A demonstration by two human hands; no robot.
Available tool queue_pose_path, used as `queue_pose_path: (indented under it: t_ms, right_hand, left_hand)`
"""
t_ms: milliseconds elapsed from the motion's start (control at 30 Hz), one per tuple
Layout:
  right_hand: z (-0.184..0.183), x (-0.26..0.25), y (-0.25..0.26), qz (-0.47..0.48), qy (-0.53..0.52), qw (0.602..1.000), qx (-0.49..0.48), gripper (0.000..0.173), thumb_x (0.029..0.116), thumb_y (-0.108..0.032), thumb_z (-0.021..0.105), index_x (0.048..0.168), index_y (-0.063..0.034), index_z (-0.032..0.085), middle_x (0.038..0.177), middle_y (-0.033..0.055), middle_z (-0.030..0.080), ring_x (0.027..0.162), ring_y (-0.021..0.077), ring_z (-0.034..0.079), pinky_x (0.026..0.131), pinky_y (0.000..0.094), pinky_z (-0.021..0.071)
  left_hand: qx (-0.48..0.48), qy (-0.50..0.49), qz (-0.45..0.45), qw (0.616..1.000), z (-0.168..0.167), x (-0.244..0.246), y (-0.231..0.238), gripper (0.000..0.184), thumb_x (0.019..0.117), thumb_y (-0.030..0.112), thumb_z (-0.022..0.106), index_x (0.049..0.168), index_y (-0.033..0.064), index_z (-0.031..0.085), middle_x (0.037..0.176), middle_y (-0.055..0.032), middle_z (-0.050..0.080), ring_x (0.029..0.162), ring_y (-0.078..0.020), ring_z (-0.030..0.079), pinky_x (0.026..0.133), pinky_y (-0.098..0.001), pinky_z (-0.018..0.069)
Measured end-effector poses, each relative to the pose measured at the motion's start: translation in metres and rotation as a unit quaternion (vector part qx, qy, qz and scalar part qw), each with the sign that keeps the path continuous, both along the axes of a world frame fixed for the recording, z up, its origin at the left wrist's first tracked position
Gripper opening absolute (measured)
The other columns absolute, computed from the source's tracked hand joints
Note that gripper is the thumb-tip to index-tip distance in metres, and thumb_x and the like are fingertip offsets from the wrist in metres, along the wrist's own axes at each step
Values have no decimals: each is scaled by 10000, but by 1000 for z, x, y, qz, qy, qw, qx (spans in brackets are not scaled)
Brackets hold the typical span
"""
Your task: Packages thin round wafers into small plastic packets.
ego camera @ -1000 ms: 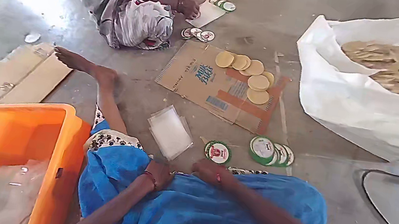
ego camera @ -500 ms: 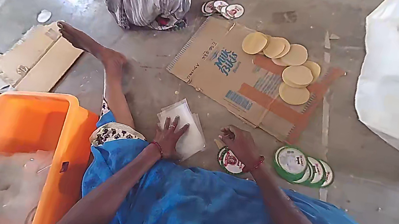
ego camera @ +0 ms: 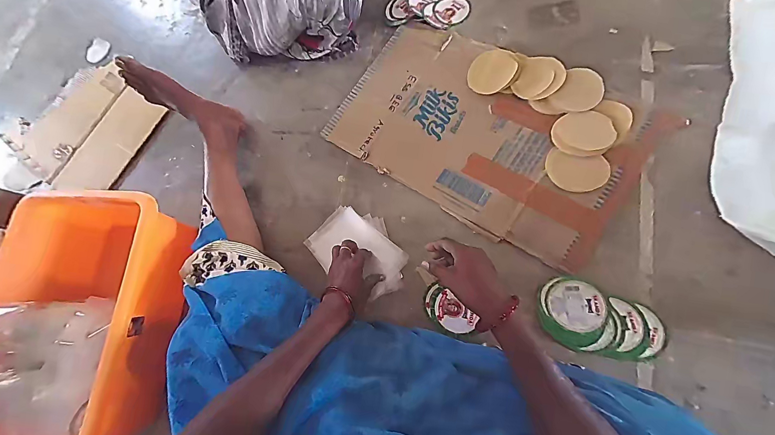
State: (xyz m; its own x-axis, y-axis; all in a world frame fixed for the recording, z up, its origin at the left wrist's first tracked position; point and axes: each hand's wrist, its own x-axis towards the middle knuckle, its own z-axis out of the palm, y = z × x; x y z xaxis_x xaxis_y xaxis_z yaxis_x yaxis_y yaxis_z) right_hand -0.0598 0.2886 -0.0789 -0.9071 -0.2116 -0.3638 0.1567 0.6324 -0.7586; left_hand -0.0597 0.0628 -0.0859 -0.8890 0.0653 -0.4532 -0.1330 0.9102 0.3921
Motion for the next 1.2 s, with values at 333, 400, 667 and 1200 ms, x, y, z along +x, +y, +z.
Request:
queue_pose_path:
  t_ms: [333,400,667,1200]
  right_hand:
    - [5,0,-1,4,7,1000,-16,274,1008,-181,654,1224,-12,675,1063,152,718,943,294,699,869,524,552]
    - [9,2,-2,0,55,998,-28,261,1002,-126,641,1237,-18,678,1108,164,723,990,310,708,893,528,555]
    - [37,14,-21,35,133,960,-242,208,912,-131,763,1074,-4,732,1001,97,743,935,160,699,866,364,561]
    - [64,66,-53,-55,205,951,-225,353,1064,-212,499,1093,73,704,925,242,720,908,377,715,851,556,542]
  left_hand:
    - [126,125,64,982,-30,5,-15,164,961,42,649,1041,-75,731,1078,-257,690,1096,-369,646,1022,-471,487]
    - [148,118,71,979,-20,2,-21,181,981,71,641,1059,-67,728,1054,-230,702,1023,-302,678,968,-427,525]
    - [427,-27,113,897,71,26,1,231,1049,52,456,984,-3,670,833,3,692,767,-70,662,734,-243,559]
    - [277,179,279,902,68,43,78,429,1119,173,365,1141,-211,554,1019,-248,634,912,-164,595,894,-315,486]
